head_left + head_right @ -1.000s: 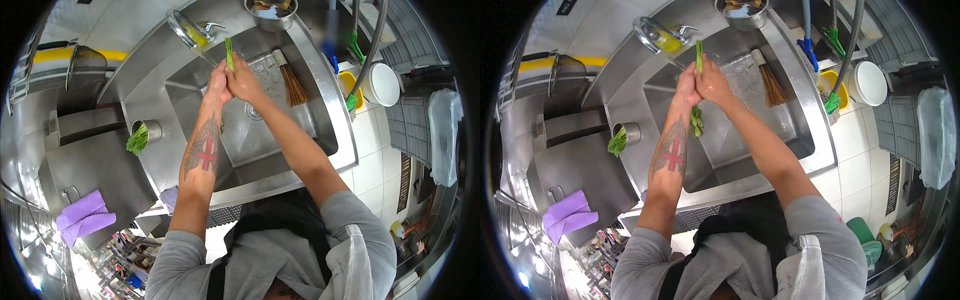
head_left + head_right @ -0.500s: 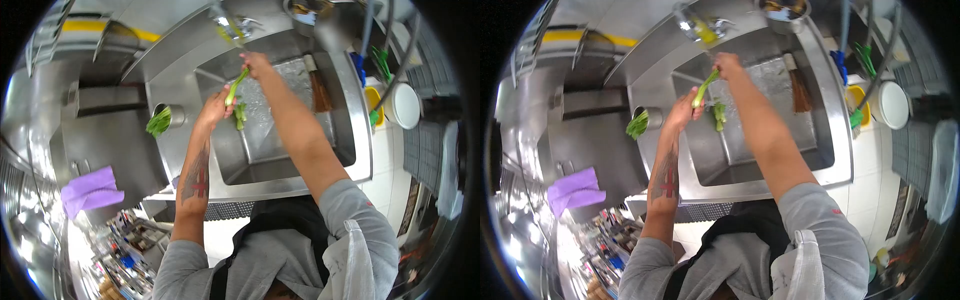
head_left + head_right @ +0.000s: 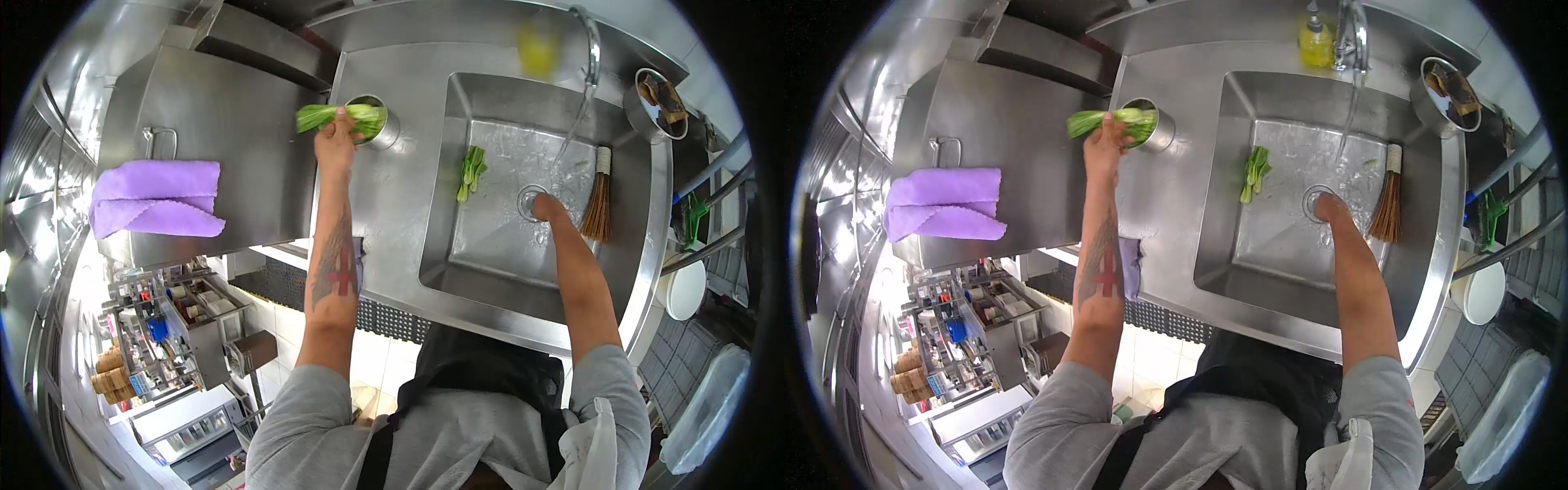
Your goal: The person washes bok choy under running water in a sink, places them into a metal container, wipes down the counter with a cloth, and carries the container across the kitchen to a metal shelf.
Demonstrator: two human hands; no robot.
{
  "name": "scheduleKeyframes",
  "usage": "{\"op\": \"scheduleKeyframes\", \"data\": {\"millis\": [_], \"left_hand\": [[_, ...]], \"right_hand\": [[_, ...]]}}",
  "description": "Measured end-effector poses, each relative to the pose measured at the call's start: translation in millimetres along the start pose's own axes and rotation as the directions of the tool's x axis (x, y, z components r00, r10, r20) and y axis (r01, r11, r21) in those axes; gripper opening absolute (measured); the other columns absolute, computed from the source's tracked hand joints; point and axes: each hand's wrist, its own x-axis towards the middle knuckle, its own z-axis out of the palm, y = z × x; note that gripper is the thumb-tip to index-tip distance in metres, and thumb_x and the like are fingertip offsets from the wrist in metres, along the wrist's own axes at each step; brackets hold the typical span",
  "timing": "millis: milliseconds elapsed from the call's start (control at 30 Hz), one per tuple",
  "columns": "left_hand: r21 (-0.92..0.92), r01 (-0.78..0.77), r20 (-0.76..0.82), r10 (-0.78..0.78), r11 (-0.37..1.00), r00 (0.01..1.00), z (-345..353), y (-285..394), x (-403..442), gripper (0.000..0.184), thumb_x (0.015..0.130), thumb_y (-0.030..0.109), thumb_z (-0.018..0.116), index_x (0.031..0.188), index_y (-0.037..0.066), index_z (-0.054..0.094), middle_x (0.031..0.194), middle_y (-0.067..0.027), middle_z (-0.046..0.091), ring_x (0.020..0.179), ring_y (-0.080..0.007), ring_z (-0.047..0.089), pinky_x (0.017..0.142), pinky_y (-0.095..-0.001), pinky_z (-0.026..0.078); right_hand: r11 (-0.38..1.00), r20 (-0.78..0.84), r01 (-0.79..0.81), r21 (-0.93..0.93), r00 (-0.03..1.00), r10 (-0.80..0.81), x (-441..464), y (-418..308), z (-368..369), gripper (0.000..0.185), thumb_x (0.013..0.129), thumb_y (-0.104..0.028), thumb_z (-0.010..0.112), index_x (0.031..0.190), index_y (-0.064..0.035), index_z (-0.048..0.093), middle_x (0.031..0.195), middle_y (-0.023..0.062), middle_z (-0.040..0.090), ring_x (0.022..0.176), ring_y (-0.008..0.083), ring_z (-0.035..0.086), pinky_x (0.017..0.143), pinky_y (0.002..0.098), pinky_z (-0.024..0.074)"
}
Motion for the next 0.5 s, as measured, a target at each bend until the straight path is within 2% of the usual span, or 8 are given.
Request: {"op": "scheduleKeyframes", "data": {"millis": [67,100,167,233,300,333,433,500], "left_hand": [[-0.087,0.221,-0.02,-0.223,0.971,0.975,-8.1,-17.5,-16.7,0.053,0.101,0.047,0.05,0.1,-0.004,0.065,0.088,-0.0093,0.069,0.071,-0.0134,0.062,0.06,-0.027,0.045],[-0.077,0.161,-0.08,-0.167,0.984,0.983,-20.9,-42.8,-30.8,0.056,0.101,0.047,0.05,0.107,-0.006,0.066,0.087,-0.0099,0.071,0.066,-0.0112,0.06,0.058,-0.0252,0.047],[0.109,0.026,-0.201,-0.004,0.994,0.98,-55.9,-107.5,-67.7,0.054,0.101,0.045,0.049,0.108,-0.006,0.066,0.095,-0.0149,0.071,0.076,-0.0204,0.065,0.07,-0.0339,0.051],[0.551,0.12,-0.309,0.068,0.826,0.949,-85.0,-107.5,-122.8,0.055,0.097,0.045,0.054,0.118,-0.004,0.063,0.118,-0.0232,0.064,0.108,-0.0348,0.061,0.094,-0.0457,0.046],[0.838,0.043,-0.129,0.122,0.544,0.984,-119.9,-132.3,-168.4,0.065,0.093,0.043,0.058,0.139,-0.002,0.048,0.145,-0.0286,0.041,0.138,-0.0442,0.034,0.112,-0.0544,0.027],[0.841,0.052,-0.134,0.115,0.538,0.984,-125.8,-148.9,-179.4,0.065,0.093,0.043,0.058,0.139,-0.002,0.048,0.145,-0.0286,0.041,0.138,-0.0442,0.034,0.112,-0.0544,0.027],[0.855,-0.118,0.139,-0.005,0.506,0.99,-135.0,-185.5,-187.7,0.082,0.092,0.038,0.057,0.155,0.004,0.017,0.158,-0.0296,0.012,0.147,-0.0455,0.009,0.116,-0.06,0.009],[0.832,-0.19,0.141,0.132,0.521,0.981,-125.0,-192.3,-125.7,0.075,0.093,0.032,0.054,0.154,0.004,0.02,0.157,-0.0304,0.014,0.146,-0.0462,0.011,0.117,-0.059,0.009]], "right_hand": [[0.98,-0.006,0.149,-0.133,0.989,-0.151,1.3,-2.6,6.6,0.036,0.084,-0.025,0.055,0.102,0.0025,0.07,0.11,0.0248,0.067,0.106,0.0392,0.063,0.094,0.0467,0.0486],[0.979,-0.004,0.151,-0.14,0.988,-0.153,9.6,-7.7,9.3,0.036,0.084,-0.025,0.055,0.102,0.0025,0.07,0.11,0.0248,0.067,0.106,0.0392,0.063,0.094,0.0467,0.0486],[0.988,-0.127,0.141,-0.057,0.981,-0.147,30.8,-15.3,34.6,0.033,0.086,-0.026,0.057,0.104,-0.0009,0.07,0.109,0.0241,0.067,0.105,0.039,0.063,0.092,0.0461,0.0499],[0.989,-0.133,0.088,0.117,0.988,-0.072,-5.0,-51.4,-2.2,0.032,0.086,-0.027,0.059,0.105,-0.0028,0.07,0.109,0.0239,0.067,0.105,0.0389,0.063,0.092,0.0461,0.0498],[0.959,-0.164,0.022,0.284,0.986,0.026,-16.6,-82.5,-26.2,0.031,0.087,-0.029,0.064,0.108,-0.0062,0.068,0.109,0.0227,0.067,0.105,0.0388,0.063,0.093,0.0456,0.0497],[0.959,-0.155,0.026,0.282,0.988,0.019,-10.6,-89.2,-25.9,0.031,0.087,-0.029,0.064,0.108,-0.0062,0.068,0.109,0.0227,0.067,0.105,0.0388,0.063,0.093,0.0456,0.0497],[0.948,-0.144,0.125,0.294,0.986,-0.085,1.7,-109.0,-12.4,0.03,0.088,-0.027,0.064,0.108,-0.0054,0.068,0.109,0.0213,0.068,0.106,0.0368,0.064,0.093,0.0441,0.0498],[0.94,-0.143,0.123,0.317,0.986,-0.08,7.5,-122.3,-3.2,0.029,0.089,-0.027,0.061,0.106,-0.006,0.068,0.111,0.0208,0.067,0.107,0.0368,0.063,0.093,0.0442,0.0497]]}}
